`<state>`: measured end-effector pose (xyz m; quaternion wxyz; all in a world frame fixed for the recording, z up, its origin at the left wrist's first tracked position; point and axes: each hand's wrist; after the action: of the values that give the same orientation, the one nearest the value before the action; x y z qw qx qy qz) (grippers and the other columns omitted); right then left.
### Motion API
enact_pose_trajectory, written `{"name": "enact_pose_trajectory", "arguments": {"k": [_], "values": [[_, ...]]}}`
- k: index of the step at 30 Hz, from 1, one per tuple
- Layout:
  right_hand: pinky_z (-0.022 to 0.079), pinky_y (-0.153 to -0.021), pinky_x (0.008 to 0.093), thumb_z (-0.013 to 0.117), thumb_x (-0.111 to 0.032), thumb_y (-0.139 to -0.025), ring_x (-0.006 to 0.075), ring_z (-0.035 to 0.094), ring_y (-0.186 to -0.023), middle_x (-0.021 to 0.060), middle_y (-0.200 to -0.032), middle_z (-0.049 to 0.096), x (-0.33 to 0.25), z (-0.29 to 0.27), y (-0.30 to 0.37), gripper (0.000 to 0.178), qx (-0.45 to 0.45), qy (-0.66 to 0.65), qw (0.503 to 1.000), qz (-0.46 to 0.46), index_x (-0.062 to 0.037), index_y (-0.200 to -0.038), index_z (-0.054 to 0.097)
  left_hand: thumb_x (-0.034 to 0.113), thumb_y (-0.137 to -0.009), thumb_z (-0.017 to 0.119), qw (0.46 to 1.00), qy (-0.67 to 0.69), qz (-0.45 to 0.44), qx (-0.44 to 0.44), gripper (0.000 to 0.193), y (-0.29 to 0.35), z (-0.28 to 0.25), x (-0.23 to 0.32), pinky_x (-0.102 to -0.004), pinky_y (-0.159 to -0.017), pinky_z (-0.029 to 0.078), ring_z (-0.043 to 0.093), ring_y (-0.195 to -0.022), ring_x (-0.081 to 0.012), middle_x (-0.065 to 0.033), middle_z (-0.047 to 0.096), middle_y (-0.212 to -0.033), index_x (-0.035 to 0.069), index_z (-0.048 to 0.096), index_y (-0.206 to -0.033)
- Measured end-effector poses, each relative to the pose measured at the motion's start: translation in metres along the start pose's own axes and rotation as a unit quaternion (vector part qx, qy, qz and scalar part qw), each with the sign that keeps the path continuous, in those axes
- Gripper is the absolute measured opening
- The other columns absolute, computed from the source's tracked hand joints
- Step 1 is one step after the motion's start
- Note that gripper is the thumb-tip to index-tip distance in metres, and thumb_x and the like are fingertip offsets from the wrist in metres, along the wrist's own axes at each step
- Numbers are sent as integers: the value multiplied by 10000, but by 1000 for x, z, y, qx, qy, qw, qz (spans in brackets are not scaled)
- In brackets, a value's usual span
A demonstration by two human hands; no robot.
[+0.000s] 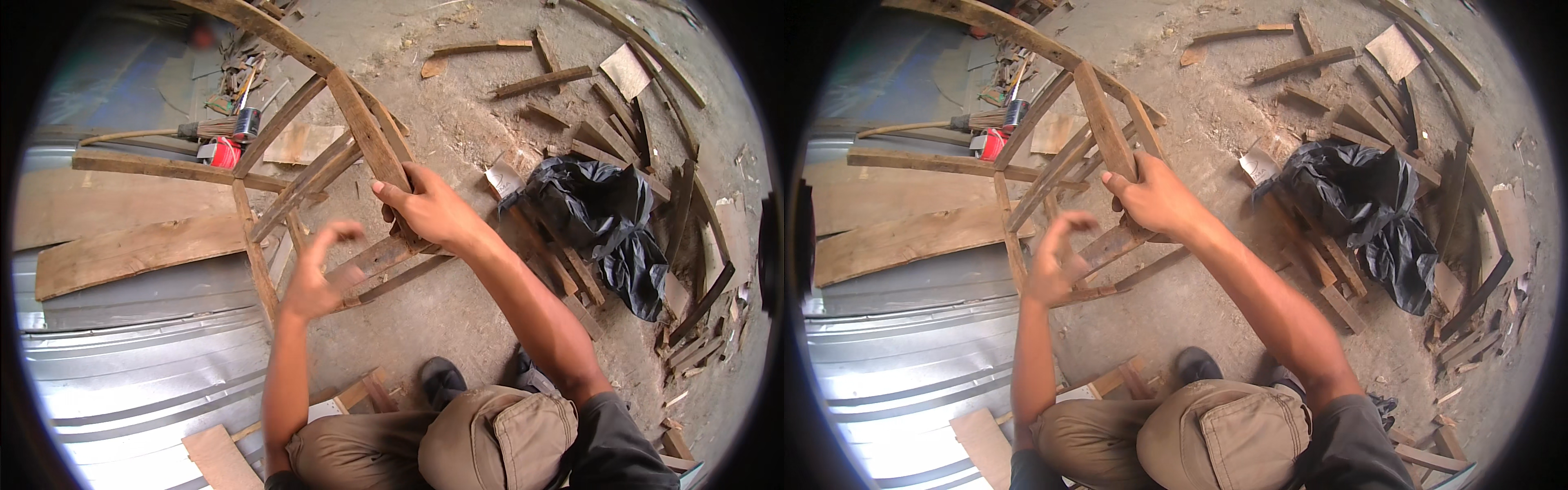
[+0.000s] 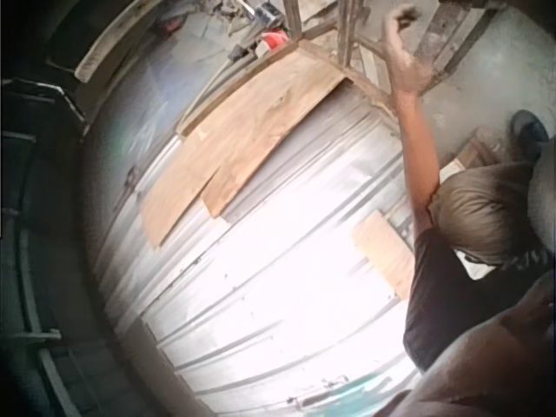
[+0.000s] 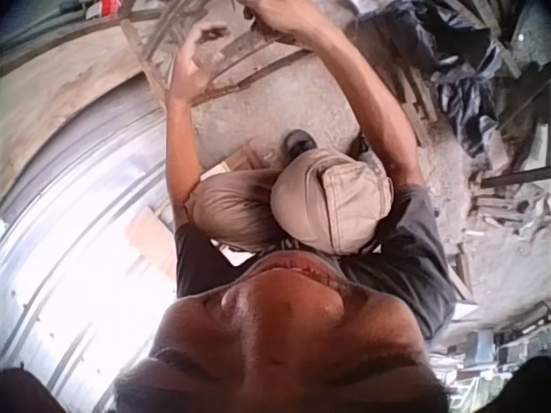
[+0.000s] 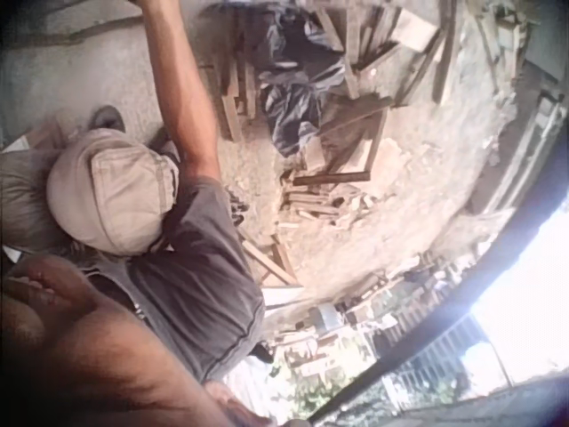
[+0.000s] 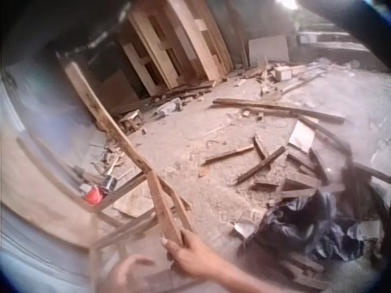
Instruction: The person assembles a wooden frame by hand, using a hammer to drive nails into joints. They repeatedly position wooden planks, align them, and hammer nails to secure the structure.
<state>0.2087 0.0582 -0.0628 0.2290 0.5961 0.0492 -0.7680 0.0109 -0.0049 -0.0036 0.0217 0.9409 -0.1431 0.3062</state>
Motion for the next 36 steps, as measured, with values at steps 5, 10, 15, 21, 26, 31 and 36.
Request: {"name": "enact_pose_trajectory", "arguments": {"k": [5,10,15,21,26,31,36], "values": [[508,-650,347,644,-304,-928,204,648,-712,133,-774,653,0,-1,-1,415,14,30,999,-9,86,-1044,561,342,-895,684,967,-206,75,131,464,-61,-32,-31,-398,-964,442,555,-1140,-366,-207,566,-1248,0,575,-1190],[481,-598,307,643,-306,-937,142,600,-665,74,-775,644,6,-8,-3,401,-3,-3,999,-32,52,-1101,566,306,-926,654,981,-188,34,11,421,-91,-28,-49,-407,-903,472,619,-1042,-381,-219,645,-1096,-2,570,-1201],[498,-598,310,642,-254,-938,138,614,-647,80,-774,651,9,-8,-5,392,-26,-56,997,-42,58,-1146,529,342,-872,718,976,-196,-67,68,396,-97,-2,-68,-401,-730,516,699,-820,-328,-179,708,-885,38,626,-1110],[511,-572,281,641,-211,-946,139,637,-658,109,-891,666,1,-10,-7,446,-57,-85,995,13,68,-1246,465,331,-867,726,979,-180,-50,76,387,-92,-13,-69,-378,-767,510,689,-847,-281,-165,700,-918,37,635,-1102],[525,-679,297,696,-151,-893,191,647,-779,151,-987,643,1,-14,-21,659,-38,36,998,-18,82,-1392,333,365,-898,682,937,-206,54,277,434,-58,-58,-98,-390,-842,494,626,-986,-308,-182,650,-1027,-9,634,-1113],[495,-893,405,681,-234,-881,323,630,-1036,253,-1101,613,-6,7,-35,679,50,164,984,-52,70,-1370,321,471,-954,564,880,-26,-356,313,539,42,-95,-178,-400,-890,491,635,-972,-250,-147,673,-1087,-5,622,-1201],[559,-631,353,557,-370,-983,232,683,-695,188,-933,638,-27,13,-70,499,37,162,986,-33,101,-1127,476,511,-1022,396,829,248,-411,287,612,41,-59,-146,-342,-513,490,556,-547,-172,-60,556,-709,-75,568,-1072]]}}
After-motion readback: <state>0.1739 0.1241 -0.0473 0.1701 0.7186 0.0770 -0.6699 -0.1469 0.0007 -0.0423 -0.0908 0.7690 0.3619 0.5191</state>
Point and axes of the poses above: each hand's wrist, its own y-axis away from the middle knuckle, its own z-axis out of the palm, x = y × z
